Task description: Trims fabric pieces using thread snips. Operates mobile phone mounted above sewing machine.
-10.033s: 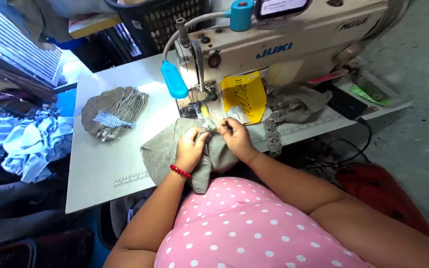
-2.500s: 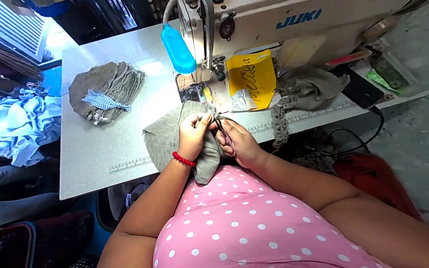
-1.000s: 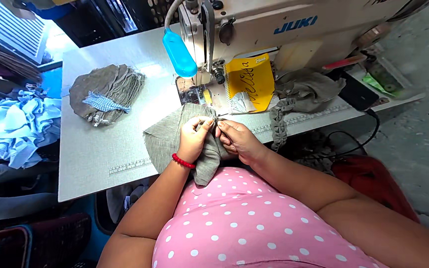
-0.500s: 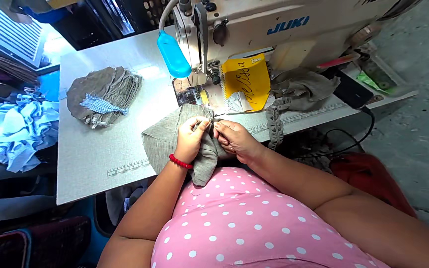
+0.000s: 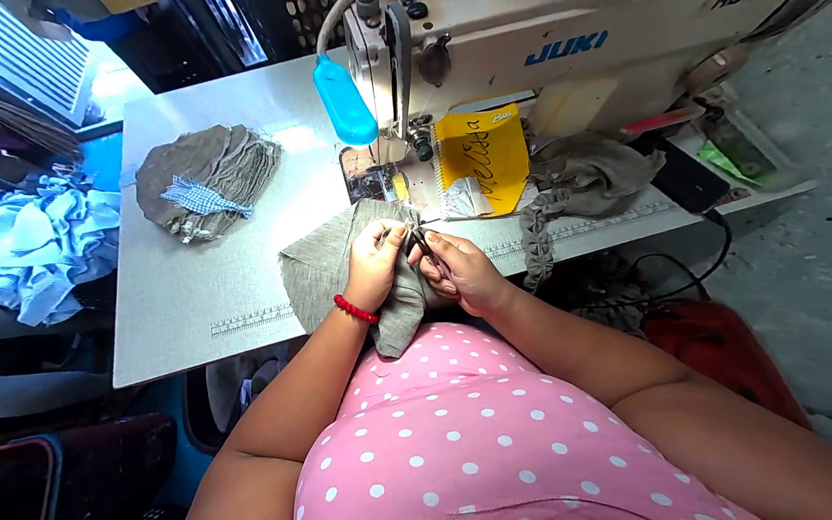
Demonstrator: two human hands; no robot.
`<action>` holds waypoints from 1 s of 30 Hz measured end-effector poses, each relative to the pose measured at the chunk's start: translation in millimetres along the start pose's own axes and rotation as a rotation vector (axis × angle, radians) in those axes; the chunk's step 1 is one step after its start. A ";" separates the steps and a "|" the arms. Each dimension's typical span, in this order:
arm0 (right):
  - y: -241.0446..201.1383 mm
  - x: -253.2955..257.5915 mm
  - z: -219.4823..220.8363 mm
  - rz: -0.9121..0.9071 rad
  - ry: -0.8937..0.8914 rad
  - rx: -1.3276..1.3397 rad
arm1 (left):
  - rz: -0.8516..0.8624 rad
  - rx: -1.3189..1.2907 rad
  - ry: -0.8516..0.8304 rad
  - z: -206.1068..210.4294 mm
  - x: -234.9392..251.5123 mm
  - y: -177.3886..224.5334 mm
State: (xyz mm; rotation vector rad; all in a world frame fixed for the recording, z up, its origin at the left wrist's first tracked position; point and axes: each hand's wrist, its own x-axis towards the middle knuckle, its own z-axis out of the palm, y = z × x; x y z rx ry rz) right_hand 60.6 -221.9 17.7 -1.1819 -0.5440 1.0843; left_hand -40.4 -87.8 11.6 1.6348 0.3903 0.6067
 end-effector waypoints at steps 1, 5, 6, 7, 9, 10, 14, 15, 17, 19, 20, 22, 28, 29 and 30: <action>-0.1 -0.1 0.5 0.002 0.005 0.001 | 0.002 0.001 0.004 0.2 0.0 0.0; -0.9 0.0 2.2 -0.001 0.021 -0.013 | -0.003 -0.058 0.035 3.0 4.1 -3.9; -0.9 0.2 2.5 -0.001 0.026 -0.015 | -0.003 -0.064 0.039 3.3 4.5 -4.6; -0.8 0.3 2.4 -0.002 0.028 -0.016 | -0.002 -0.067 0.039 3.4 4.7 -4.6; -0.7 0.6 1.9 -0.005 0.027 -0.013 | -0.010 -0.067 0.039 3.4 4.7 -4.1; -0.8 1.1 1.8 -0.005 0.026 -0.012 | -0.019 -0.070 0.039 3.2 4.8 -3.9; 0.1 1.4 2.4 -0.009 0.035 0.002 | -0.031 -0.081 0.031 2.8 4.6 -4.6; 0.1 1.2 2.4 -0.011 0.034 0.001 | -0.033 -0.082 0.033 3.0 4.6 -4.5; 0.3 1.2 2.8 -0.014 0.029 -0.003 | -0.035 -0.084 0.036 2.5 4.9 -3.8; 0.7 1.3 2.5 -0.016 0.022 -0.003 | -0.028 -0.087 0.041 2.3 4.9 -3.4; 0.6 1.2 2.3 -0.016 0.020 -0.004 | -0.025 -0.084 0.041 2.5 4.8 -3.3; 0.6 1.3 2.4 -0.016 0.022 -0.004 | -0.026 -0.084 0.039 2.5 4.8 -3.5; 1.1 2.3 2.0 -0.023 0.027 -0.002 | -0.052 -0.111 0.036 2.9 3.9 -1.0; 1.6 2.3 1.9 -0.029 0.026 0.000 | -0.043 -0.095 0.027 2.1 3.0 0.1; 1.9 2.1 2.0 -0.035 0.026 0.002 | -0.030 -0.064 0.015 1.1 1.5 2.0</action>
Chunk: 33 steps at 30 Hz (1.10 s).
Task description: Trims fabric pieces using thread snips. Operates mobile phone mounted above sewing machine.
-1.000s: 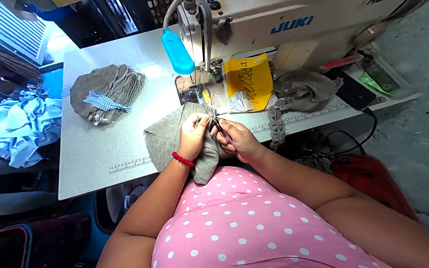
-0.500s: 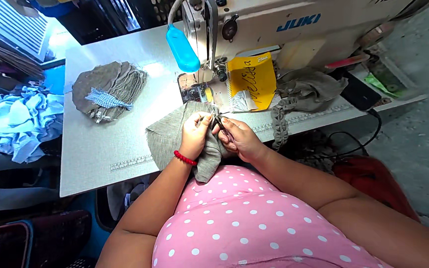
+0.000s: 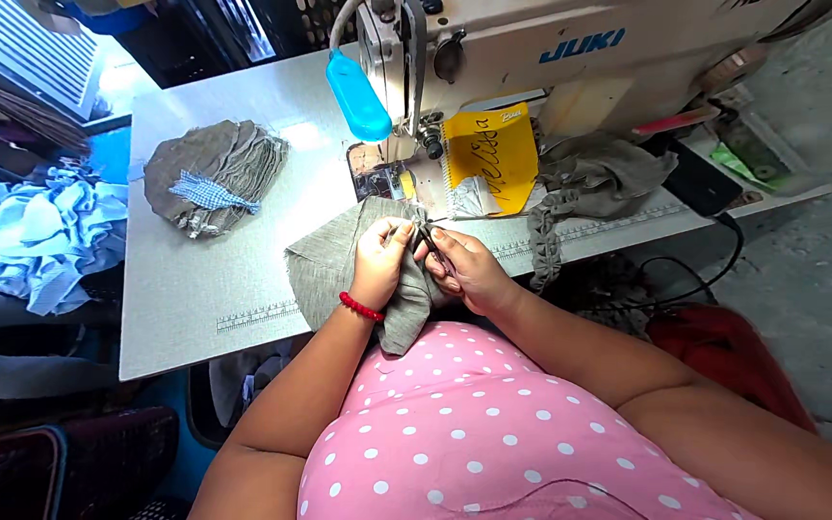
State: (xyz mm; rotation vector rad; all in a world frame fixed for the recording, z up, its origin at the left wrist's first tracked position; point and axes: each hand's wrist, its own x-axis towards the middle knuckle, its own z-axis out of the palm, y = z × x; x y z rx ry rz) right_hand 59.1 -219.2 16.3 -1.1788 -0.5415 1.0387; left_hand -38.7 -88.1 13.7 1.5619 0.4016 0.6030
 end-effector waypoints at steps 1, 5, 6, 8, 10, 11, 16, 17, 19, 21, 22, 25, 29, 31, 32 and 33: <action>0.0 -0.1 0.2 -0.003 -0.001 0.000 | 0.007 0.018 -0.007 -0.7 -0.8 1.3; 0.5 -0.1 0.4 -0.011 0.001 0.005 | 0.009 0.008 -0.001 0.2 0.0 -0.3; 0.9 0.1 0.3 -0.015 -0.001 0.005 | 0.007 -0.016 0.002 0.6 1.3 -2.5; 1.6 0.1 0.7 -0.020 0.005 0.007 | 0.004 -0.013 -0.002 0.2 0.9 -2.8; 2.0 0.1 1.7 -0.024 0.021 0.007 | 0.007 0.034 -0.020 -0.9 -1.6 0.6; 1.9 -0.2 2.0 -0.028 0.025 0.004 | 0.014 0.039 -0.026 -0.9 -2.3 0.9; 2.4 0.3 1.8 -0.035 0.017 0.001 | 0.027 0.031 -0.011 -0.6 -2.8 -1.6; 2.4 0.2 1.7 -0.036 0.015 -0.002 | 0.030 0.029 -0.006 -0.3 -2.9 -2.3; 2.2 -0.4 1.9 -0.040 0.018 -0.003 | 0.034 0.027 -0.007 0.1 -3.4 -3.4; 2.0 -0.5 3.2 -0.043 0.031 0.003 | 0.029 0.022 -0.015 -0.1 -3.7 -2.8; 2.2 -0.8 3.6 -0.044 0.040 0.003 | 0.028 0.023 -0.022 -0.1 -3.8 -2.7; 2.6 -0.7 4.8 -0.040 0.057 -0.003 | 0.034 0.024 -0.033 -0.1 -3.4 -2.9; 0.9 0.1 6.9 -0.019 0.083 0.001 | 0.048 0.012 -0.042 0.3 -2.6 -3.3; -2.5 0.8 7.8 0.016 0.094 -0.001 | 0.060 0.013 -0.044 0.5 -1.6 -3.5; -4.3 1.2 7.5 0.036 0.092 0.002 | 0.065 0.017 -0.043 0.6 -1.1 -3.8; -5.9 1.5 7.1 0.055 0.092 0.007 | 0.069 0.023 -0.046 0.7 -0.9 -4.3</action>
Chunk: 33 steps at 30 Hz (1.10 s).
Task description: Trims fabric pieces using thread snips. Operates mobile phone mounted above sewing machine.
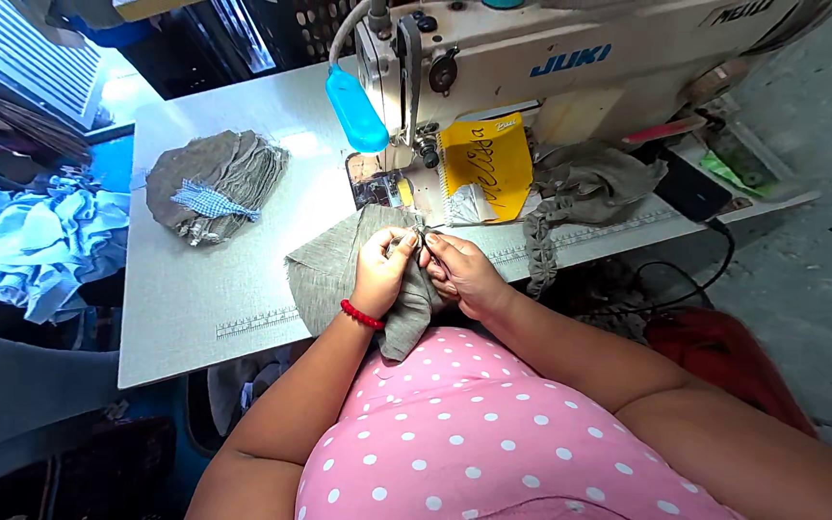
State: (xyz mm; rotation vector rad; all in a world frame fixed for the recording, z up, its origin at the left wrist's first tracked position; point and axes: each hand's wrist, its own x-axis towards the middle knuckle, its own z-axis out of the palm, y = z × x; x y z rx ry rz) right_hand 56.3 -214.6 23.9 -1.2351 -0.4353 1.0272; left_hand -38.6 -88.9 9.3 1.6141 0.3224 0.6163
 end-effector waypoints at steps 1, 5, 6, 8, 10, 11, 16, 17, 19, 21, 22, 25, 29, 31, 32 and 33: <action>-1.3 0.2 0.0 0.017 0.003 0.003 | 0.003 0.006 -0.003 -0.2 0.1 -0.5; -7.1 2.2 0.7 0.091 0.029 0.017 | 0.009 0.011 -0.005 0.1 1.6 -4.1; -8.6 2.7 0.9 0.113 0.036 0.023 | 0.014 0.017 -0.016 -0.3 1.8 -4.7; -11.8 3.4 0.9 0.144 0.033 0.035 | 0.015 0.016 -0.026 -0.1 3.7 -5.7; -10.1 4.6 0.2 0.118 0.017 0.014 | -0.007 0.009 -0.019 -0.3 5.9 -6.7; -6.5 4.5 -0.7 0.059 0.020 -0.031 | -0.020 0.012 -0.013 -0.1 6.7 -7.4; 12.4 4.7 -12.4 -0.642 0.369 -0.697 | -0.059 0.026 -0.007 -0.4 8.3 -7.9; 10.7 6.3 -15.2 -0.665 0.413 -0.807 | -0.061 0.027 -0.011 -0.2 7.7 -8.0; 6.0 9.5 -19.0 -0.569 0.393 -0.925 | -0.059 0.049 -0.012 -0.1 8.8 -7.9; 6.2 13.7 -22.9 -0.470 0.327 -0.935 | -0.045 0.115 -0.002 -1.1 10.4 -8.6; 6.2 14.9 -25.0 -0.446 0.292 -0.936 | -0.023 0.176 0.006 -3.0 11.9 -8.9; 6.1 15.8 -29.0 -0.455 0.269 -0.874 | 0.043 0.390 0.036 -12.5 17.5 -8.0; 7.7 16.0 -28.2 -0.434 0.305 -0.785 | 0.086 0.566 0.029 -29.3 25.5 -3.5; 7.3 18.3 -28.0 -0.389 0.311 -0.778 | 0.061 0.582 0.101 -38.9 32.2 5.8; 4.9 19.6 -28.5 -0.357 0.304 -0.776 | 0.030 0.610 0.150 -44.4 36.5 14.2; 3.6 20.1 -29.5 -0.330 0.298 -0.776 | -0.001 0.642 0.198 -51.4 39.2 22.6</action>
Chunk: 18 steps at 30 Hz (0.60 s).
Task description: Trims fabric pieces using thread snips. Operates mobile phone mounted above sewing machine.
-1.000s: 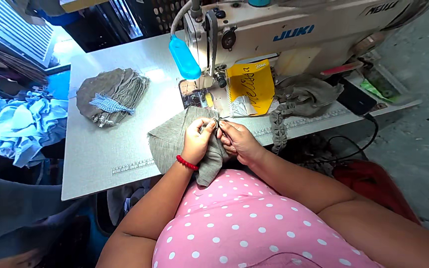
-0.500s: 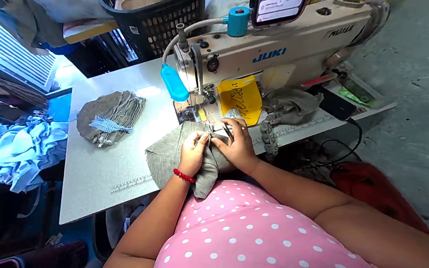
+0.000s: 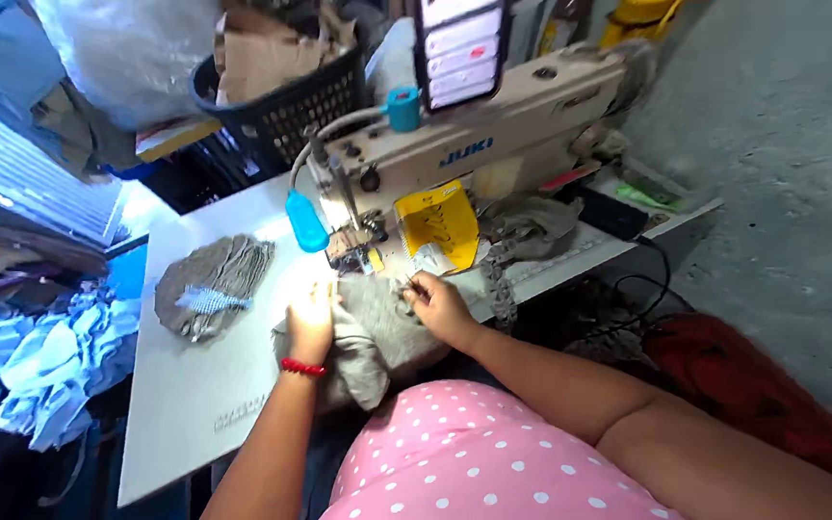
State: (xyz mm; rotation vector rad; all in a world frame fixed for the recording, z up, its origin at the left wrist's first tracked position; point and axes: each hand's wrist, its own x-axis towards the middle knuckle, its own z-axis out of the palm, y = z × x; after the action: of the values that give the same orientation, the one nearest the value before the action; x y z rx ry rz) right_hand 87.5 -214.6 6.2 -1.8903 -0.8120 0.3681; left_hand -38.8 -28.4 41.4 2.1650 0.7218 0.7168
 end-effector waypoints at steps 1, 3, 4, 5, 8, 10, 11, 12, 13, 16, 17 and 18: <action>-0.5 0.9 -1.6 0.013 -0.009 -0.001 | 0.000 0.016 0.042 -11.4 3.9 -0.6; -3.2 2.6 -4.5 0.019 -0.015 0.007 | 0.110 -0.009 0.134 -38.3 10.7 -5.3; -3.7 2.2 -5.1 0.018 -0.014 0.013 | 0.189 -0.029 0.188 -51.9 13.1 -8.1; -3.9 2.1 -5.5 0.013 -0.014 0.016 | 0.241 -0.055 0.235 -67.0 15.7 -8.5; -4.8 2.4 -6.6 0.010 -0.020 0.022 | 0.259 -0.160 0.338 -116.2 17.7 3.6; -4.9 2.0 -6.0 0.011 -0.022 0.018 | 0.298 -0.252 0.417 -147.5 18.4 12.6; -4.8 1.5 -5.7 0.012 -0.026 0.012 | 0.312 -0.278 0.455 -162.5 17.9 18.1; -4.7 1.4 -5.5 0.014 -0.034 0.007 | 0.315 -0.279 0.486 -175.7 17.4 27.1; -4.7 1.6 -5.5 0.017 -0.042 0.005 | 0.291 -0.277 0.504 -184.9 16.2 42.0; -3.9 1.5 -5.7 0.013 -0.051 0.003 | 0.280 -0.345 0.409 -206.1 22.1 51.9; -3.7 1.5 -5.7 0.009 -0.050 0.006 | 0.294 -0.361 0.362 -210.7 26.5 52.1; -3.5 1.4 -5.4 0.004 -0.044 0.011 | 0.298 -0.388 0.334 -213.9 32.2 52.9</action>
State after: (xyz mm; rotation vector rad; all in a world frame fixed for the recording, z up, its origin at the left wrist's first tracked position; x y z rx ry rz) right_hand 90.4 -216.4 11.9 -1.8799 -0.8345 0.4171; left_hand -146.9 61.4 214.2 1.8291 0.3793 1.2825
